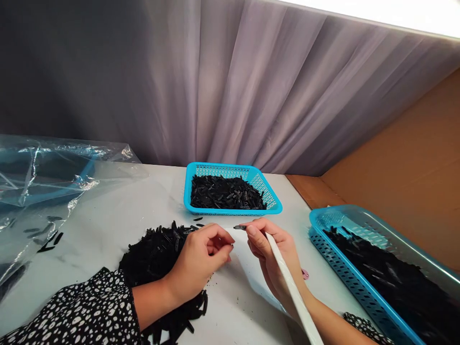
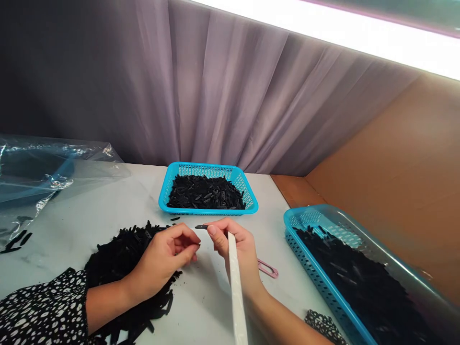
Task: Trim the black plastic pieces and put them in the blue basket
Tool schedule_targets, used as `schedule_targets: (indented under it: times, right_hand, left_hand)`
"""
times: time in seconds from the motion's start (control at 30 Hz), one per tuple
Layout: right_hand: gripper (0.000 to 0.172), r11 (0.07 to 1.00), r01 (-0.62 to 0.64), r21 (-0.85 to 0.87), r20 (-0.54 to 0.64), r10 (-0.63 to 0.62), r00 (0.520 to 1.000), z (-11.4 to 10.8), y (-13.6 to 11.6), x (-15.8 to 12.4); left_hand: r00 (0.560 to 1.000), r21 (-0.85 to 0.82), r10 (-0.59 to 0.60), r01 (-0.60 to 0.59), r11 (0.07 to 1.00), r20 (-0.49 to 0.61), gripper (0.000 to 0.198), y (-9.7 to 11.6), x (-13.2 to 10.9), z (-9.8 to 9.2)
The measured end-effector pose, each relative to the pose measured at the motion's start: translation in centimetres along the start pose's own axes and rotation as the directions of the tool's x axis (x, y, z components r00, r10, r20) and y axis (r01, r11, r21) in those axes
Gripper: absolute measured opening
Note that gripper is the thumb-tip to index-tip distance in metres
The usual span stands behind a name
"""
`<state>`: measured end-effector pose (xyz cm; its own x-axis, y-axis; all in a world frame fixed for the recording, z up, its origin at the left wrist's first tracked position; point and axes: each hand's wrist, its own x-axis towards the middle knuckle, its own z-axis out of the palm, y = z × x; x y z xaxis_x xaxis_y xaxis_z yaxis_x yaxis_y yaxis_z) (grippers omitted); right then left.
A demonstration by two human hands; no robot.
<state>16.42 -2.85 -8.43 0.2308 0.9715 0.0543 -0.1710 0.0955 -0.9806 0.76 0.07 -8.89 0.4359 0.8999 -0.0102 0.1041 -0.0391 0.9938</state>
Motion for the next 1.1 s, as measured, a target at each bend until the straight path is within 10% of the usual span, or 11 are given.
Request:
schedule_targets:
  times: [0.23, 1.1]
  right_hand:
    - [0.038, 0.995, 0.023, -0.1, 0.018, -0.021, 1.0, -0.3, 0.6, 0.0]
    - [0.038, 0.985, 0.117, -0.13, 0.11, -0.103, 0.989, 0.1, 0.4, -0.6]
  left_hand:
    - [0.985, -0.139, 0.019, -0.043, 0.989, -0.173, 0.015, 0.9, 0.4, -0.6]
    - [0.995, -0.487, -0.093, 0.069, 0.87, -0.026, 0.024, 1.3, 0.3, -0.4]
